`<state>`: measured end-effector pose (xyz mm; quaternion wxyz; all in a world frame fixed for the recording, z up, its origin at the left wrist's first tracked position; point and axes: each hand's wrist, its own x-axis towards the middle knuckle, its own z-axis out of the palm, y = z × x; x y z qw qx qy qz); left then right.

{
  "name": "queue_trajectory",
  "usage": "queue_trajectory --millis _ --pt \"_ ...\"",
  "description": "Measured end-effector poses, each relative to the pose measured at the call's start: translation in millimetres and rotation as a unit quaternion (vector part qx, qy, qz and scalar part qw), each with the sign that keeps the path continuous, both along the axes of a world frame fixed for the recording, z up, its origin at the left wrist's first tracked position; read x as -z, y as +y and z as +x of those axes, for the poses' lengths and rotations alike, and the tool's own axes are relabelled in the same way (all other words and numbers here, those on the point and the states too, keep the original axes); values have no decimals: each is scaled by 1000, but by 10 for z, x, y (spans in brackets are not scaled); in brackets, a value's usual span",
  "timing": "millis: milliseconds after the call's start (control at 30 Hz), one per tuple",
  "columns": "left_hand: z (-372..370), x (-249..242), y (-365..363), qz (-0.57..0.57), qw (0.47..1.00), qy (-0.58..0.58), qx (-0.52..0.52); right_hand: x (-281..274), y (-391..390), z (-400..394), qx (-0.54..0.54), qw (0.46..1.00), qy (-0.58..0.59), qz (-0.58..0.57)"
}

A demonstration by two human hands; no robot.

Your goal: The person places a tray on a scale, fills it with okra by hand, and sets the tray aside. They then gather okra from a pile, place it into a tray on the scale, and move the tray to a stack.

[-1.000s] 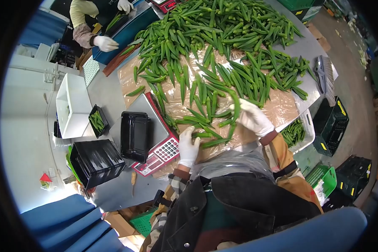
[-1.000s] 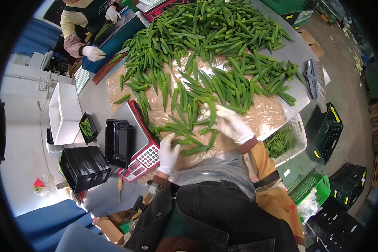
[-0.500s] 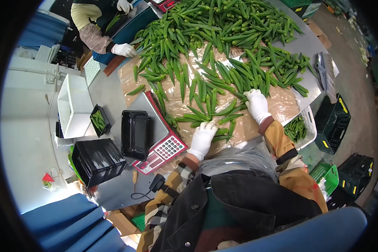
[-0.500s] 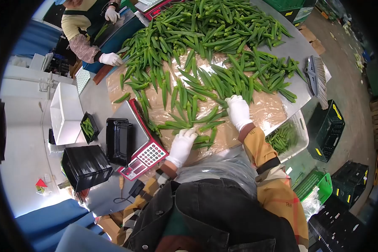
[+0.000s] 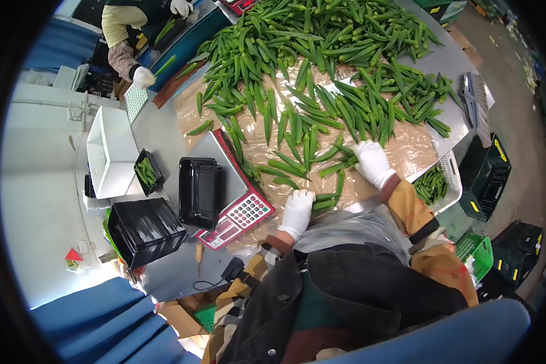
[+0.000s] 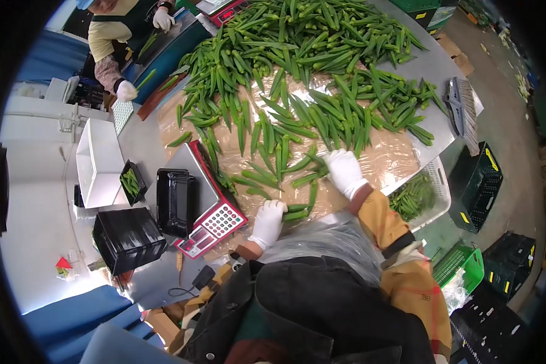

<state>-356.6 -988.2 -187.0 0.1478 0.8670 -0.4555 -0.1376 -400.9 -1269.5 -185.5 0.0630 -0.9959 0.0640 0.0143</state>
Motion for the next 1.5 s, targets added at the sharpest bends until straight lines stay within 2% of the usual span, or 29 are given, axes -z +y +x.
queue_trajectory --millis 33,133,200,267,333,400,500,533,600,633,733,767,800,867,933,967,1000,1067,1167,1267,1400,1433,1500 --pt "-5 -22 47 -31 999 26 -27 36 -94 -38 -4 1000 1 -1" --pt "90 -287 88 -94 988 8 -120 -298 -264 -110 36 999 4 20" --pt "296 -454 89 -94 985 -12 -145 -426 -241 -69 36 995 -24 88" --pt "545 -505 32 -26 986 -51 -156 -495 -104 75 1 988 -75 132" --pt "783 -353 -75 7 987 -105 -121 -320 97 253 -44 987 -59 145" --pt "958 -189 -157 48 984 -152 -77 -14 272 416 -113 986 -113 57" --pt "1120 -54 -303 100 974 -204 -11 154 312 576 -125 985 -108 -44" --pt "1178 -31 -303 113 975 -192 15 180 282 587 -121 987 -78 -74" --pt "1252 -319 -349 138 974 -166 67 -36 221 576 -115 984 -17 -134" --pt "1332 -328 -318 113 977 -166 79 -149 182 543 -102 987 -23 -118" --pt "1451 -484 -254 15 997 -17 -80 -464 175 334 -88 992 -89 5" --pt "1451 -572 -211 -94 985 67 -129 -574 248 235 -109 988 -103 21" --pt "1449 -695 -167 -138 973 117 -147 -546 301 126 -158 980 -115 43" --pt "1359 -907 -128 -177 946 184 -199 -396 434 -114 -239 968 -81 7" --pt "1217 -816 -47 -164 967 107 -160 -111 497 -275 -288 956 -44 -26" --pt "1096 -881 -61 -44 990 41 -128 -99 490 -284 -297 951 -86 -8" --pt "984 -679 -5 14 997 -38 -64 -93 500 -278 -286 954 -78 -37" --pt "761 -296 37 126 982 -137 17 -87 552 -271 -267 957 -62 -93" --pt "596 -175 -70 168 960 -223 28 -177 540 -215 -245 961 -90 -92" --pt "646 -198 -81 87 965 -246 38 -292 534 -93 -188 974 -111 -64" --pt "671 -173 -123 103 962 -244 67 -62 561 135 -145 980 -129 -34" --pt "683 -151 -113 104 962 -241 75 160 579 144 -146 977 -125 -96" --pt "738 -219 -122 113 968 -209 76 175 522 214 -126 987 -90 -49"
